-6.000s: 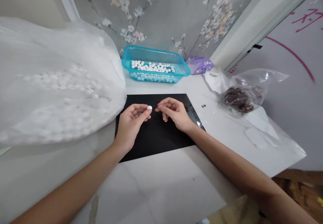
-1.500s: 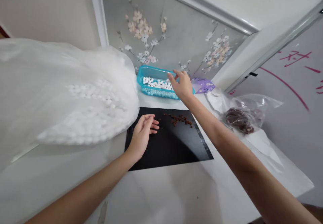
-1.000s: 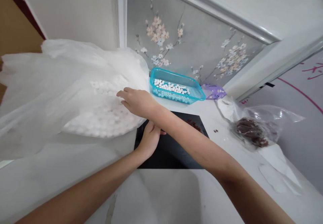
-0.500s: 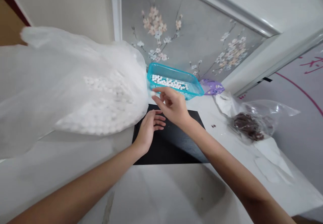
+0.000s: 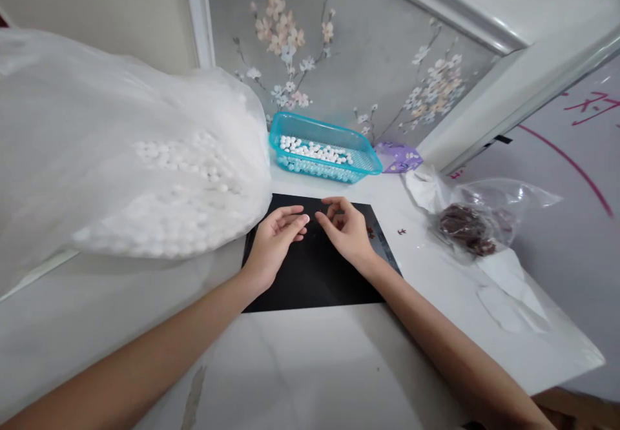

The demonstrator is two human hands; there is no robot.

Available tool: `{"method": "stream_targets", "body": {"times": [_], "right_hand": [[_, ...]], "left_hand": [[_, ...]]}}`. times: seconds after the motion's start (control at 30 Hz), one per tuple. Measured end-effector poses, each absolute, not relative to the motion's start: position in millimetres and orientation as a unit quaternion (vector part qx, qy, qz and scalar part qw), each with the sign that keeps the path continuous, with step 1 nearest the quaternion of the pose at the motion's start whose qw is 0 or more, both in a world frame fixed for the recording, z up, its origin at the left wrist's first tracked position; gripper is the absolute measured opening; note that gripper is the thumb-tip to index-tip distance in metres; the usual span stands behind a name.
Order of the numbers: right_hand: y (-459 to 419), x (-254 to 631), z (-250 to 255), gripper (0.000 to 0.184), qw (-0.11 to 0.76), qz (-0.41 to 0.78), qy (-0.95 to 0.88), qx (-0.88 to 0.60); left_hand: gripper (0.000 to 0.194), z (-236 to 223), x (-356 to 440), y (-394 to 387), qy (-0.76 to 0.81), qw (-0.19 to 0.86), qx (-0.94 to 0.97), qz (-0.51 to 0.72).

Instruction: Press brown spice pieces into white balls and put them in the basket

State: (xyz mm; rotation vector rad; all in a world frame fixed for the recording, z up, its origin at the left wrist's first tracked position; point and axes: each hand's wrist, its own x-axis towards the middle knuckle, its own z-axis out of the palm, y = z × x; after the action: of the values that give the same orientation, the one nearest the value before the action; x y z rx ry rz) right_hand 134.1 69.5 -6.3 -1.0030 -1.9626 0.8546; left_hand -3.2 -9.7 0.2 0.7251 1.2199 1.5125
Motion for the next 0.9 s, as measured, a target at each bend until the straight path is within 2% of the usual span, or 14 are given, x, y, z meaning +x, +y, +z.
{"method": "stream_targets", "body": {"times": [0.2, 0.3, 0.43, 0.5, 0.6, 0.7, 0.77, 0.9], "right_hand": [[70.3, 127.4, -16.9, 0.023, 0.354, 0.184, -0.809, -0.433], [68.7, 125.9, -15.2, 0.014, 0.326, 0.169, -0.83, -0.42], [69.6, 128.4, -16.0, 0.015, 0.336, 0.19, -0.831, -0.4], [68.2, 129.2, -16.2, 0.014, 0.381, 0.234, -0.8, -0.4], [62.2, 128.0, -13.3, 0.019, 0.439, 0.422, -0.68, -0.408], [56.0, 125.8, -7.5, 0.025, 0.417, 0.616, -0.549, -0.382], [53.9, 125.1, -4.3, 0.026, 0.394, 0.67, -0.517, -0.358], [53.5, 125.3, -3.6, 0.026, 0.367, 0.7, -0.52, -0.325]], "left_hand": [[0.033, -0.9, -1.5, -9.7, 0.505, 0.496, 0.296, 0.641], [0.029, -1.4, -0.8, -10.1, 0.507, 0.498, 0.295, 0.638], [0.025, -1.8, -0.6, -10.5, 0.508, 0.501, 0.311, 0.629], [0.025, -1.4, -0.6, -10.7, 0.508, 0.495, 0.317, 0.63], [0.025, -0.4, -0.5, -10.9, 0.509, 0.487, 0.321, 0.634], [0.028, -0.2, -0.4, -10.8, 0.51, 0.489, 0.309, 0.636], [0.03, -1.0, -0.4, -10.5, 0.511, 0.495, 0.301, 0.635], [0.029, -3.3, -0.7, -9.9, 0.506, 0.495, 0.299, 0.639]]}}
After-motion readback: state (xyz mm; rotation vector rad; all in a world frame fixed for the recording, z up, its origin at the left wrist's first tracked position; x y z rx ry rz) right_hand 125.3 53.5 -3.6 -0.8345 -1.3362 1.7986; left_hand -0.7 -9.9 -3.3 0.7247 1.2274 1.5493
